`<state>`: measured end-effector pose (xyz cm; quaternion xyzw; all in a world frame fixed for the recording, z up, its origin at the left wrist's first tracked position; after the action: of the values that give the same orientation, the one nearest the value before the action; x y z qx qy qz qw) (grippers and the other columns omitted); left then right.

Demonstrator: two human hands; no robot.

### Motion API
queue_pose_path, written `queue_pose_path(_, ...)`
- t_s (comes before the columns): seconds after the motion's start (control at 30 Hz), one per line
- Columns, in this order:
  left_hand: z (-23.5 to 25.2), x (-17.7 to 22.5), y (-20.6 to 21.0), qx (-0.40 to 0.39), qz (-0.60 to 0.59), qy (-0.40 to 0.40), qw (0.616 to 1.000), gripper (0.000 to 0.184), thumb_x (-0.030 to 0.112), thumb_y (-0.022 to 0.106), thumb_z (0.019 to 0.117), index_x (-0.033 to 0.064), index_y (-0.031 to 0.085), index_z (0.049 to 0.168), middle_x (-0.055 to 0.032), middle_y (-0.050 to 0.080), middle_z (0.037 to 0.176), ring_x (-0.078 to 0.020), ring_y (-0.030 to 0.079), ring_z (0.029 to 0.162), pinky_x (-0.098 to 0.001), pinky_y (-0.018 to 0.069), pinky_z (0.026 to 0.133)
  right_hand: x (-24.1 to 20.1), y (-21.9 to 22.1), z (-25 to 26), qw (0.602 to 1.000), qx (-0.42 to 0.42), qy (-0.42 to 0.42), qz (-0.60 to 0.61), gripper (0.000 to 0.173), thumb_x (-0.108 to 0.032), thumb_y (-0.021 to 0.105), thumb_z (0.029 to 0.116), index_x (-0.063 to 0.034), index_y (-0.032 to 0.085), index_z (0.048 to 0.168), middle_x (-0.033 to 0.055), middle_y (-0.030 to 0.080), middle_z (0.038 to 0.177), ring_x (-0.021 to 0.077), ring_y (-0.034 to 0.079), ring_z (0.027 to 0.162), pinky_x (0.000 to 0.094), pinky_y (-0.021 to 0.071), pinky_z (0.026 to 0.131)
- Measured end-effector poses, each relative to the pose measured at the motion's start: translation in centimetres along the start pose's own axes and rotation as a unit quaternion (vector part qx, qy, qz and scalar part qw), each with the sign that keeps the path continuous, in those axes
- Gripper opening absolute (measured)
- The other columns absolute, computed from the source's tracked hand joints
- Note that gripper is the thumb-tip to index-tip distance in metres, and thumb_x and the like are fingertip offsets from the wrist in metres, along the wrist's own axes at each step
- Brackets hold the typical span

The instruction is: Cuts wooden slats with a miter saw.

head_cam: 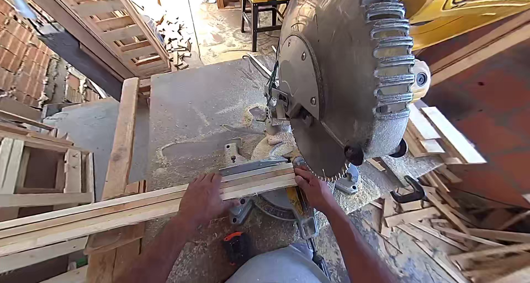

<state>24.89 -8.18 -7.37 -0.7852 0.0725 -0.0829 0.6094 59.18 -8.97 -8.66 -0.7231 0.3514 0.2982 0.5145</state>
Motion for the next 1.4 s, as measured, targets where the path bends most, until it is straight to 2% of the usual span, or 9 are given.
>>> queue_pose_path(0.1,0.2,0.0,-0.3,0.024,0.012,0.0,1.0,0.116,0.102,0.045,0.0647,0.0056,0.066,0.127,-0.0137,0.07,0.122,-0.0322,0.065,0.118,-0.0533,0.0467,0.106,-0.1,-0.2,-0.1,0.999,-0.049,0.003,-0.016,0.046,-0.039,0.069,0.095,-0.0199,0.067,0.137,-0.0016,0.055,0.151,0.0183,0.045,0.144,0.0466,0.0411,0.118)
queue_pose_path(0.27,0.2,0.0,-0.2,0.013,0.025,-0.001,1.0,0.122,0.105,0.045,0.0591,0.0054,0.066,0.127,-0.0135,0.068,0.127,-0.0332,0.061,0.124,-0.0534,0.0409,0.113,0.8,0.1,-0.5,0.998,0.044,0.001,-0.043,0.025,-0.041,0.071,0.0943,-0.0188,0.082,0.1,-0.0039,0.072,0.127,0.0117,0.062,0.126,0.0412,0.0505,0.108)
queue_pose_path(0.4,0.3,0.0,-0.3,-0.06,0.008,-0.015,0.998,0.118,0.098,0.051,0.0675,0.0025,0.059,0.136,-0.0185,0.059,0.141,-0.0382,0.049,0.138,-0.0591,0.0281,0.121,0.6,0.6,-0.9,0.997,0.058,-0.025,-0.054,0.029,-0.042,0.067,0.0974,-0.0173,0.081,0.103,-0.0009,0.072,0.126,0.0116,0.065,0.12,0.0395,0.0535,0.104)
queue_pose_path(0.53,0.5,0.1,-0.3,-0.098,-0.001,0.002,0.995,0.108,0.089,0.055,0.0773,-0.0003,0.054,0.139,-0.021,0.057,0.14,-0.0389,0.05,0.136,-0.0568,0.0336,0.117,1.4,1.1,-0.6,0.997,0.048,-0.048,-0.04,0.025,-0.035,0.066,0.0984,-0.0152,0.081,0.1,0.0015,0.071,0.127,0.0139,0.062,0.125,0.0405,0.0508,0.108)
queue_pose_path(0.67,0.4,0.1,-0.1,-0.056,0.003,0.005,0.998,0.109,0.094,0.053,0.0722,0.0019,0.061,0.129,-0.0178,0.065,0.126,-0.0365,0.061,0.123,-0.055,0.0438,0.109,1.8,1.3,-0.9,0.998,0.051,-0.007,-0.036,0.037,-0.042,0.066,0.0987,-0.0139,0.075,0.121,0.0035,0.064,0.139,0.017,0.059,0.131,0.0435,0.0496,0.11)
queue_pose_path(0.77,0.4,0.1,0.0,0.004,0.013,0.003,1.0,0.114,0.1,0.048,0.0645,0.0033,0.067,0.121,-0.0153,0.07,0.115,-0.0344,0.066,0.113,-0.0535,0.0491,0.102,1.6,1.6,-0.5,0.996,-0.01,0.028,-0.086,0.071,-0.054,0.065,0.0963,-0.0173,0.049,0.154,0.0027,0.043,0.162,0.0211,0.05,0.142,0.0506,0.0445,0.115)
queue_pose_path(0.87,0.3,0.1,-0.1,0.025,0.014,0.003,1.0,0.114,0.101,0.048,0.0633,0.004,0.068,0.118,-0.0146,0.071,0.112,-0.0337,0.067,0.11,-0.0533,0.0505,0.099,0.7,2.5,0.3,0.981,-0.048,0.002,-0.19,0.08,-0.059,0.065,0.0928,-0.0157,0.044,0.157,0.0026,0.029,0.169,0.0238,0.05,0.141,0.052,0.0476,0.111)
queue_pose_path(1.03,0.2,0.2,-0.2,0.014,0.015,-0.01,1.0,0.116,0.1,0.049,0.0638,0.0027,0.066,0.124,-0.0154,0.07,0.118,-0.0337,0.065,0.115,-0.053,0.0465,0.105,0.0,2.7,1.0,0.98,-0.062,0.01,-0.187,0.077,-0.051,0.067,0.0953,-0.0151,0.041,0.158,0.0037,0.026,0.17,0.027,0.049,0.142,0.0546,0.0479,0.11)
queue_pose_path(1.4,-0.2,0.4,-0.3,0.032,0.026,-0.008,0.999,0.118,0.101,0.046,0.0654,0.0006,0.065,0.124,-0.0168,0.069,0.12,-0.035,0.063,0.121,-0.0536,0.0409,0.113,3.7,3.5,2.4,0.984,-0.082,-0.102,-0.122,0.075,-0.054,0.057,0.0997,-0.0137,0.037,0.16,0.0088,0.038,0.164,0.0211,0.023,0.157,0.0476,0.0141,0.131)
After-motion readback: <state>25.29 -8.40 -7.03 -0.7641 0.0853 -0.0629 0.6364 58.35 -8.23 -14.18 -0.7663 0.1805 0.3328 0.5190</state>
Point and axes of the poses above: each hand's wrist, its own z-axis towards the middle knuckle, its own y-axis out of the palm, x = y × z, the point moved 6 cm from there along z, towards the middle knuckle
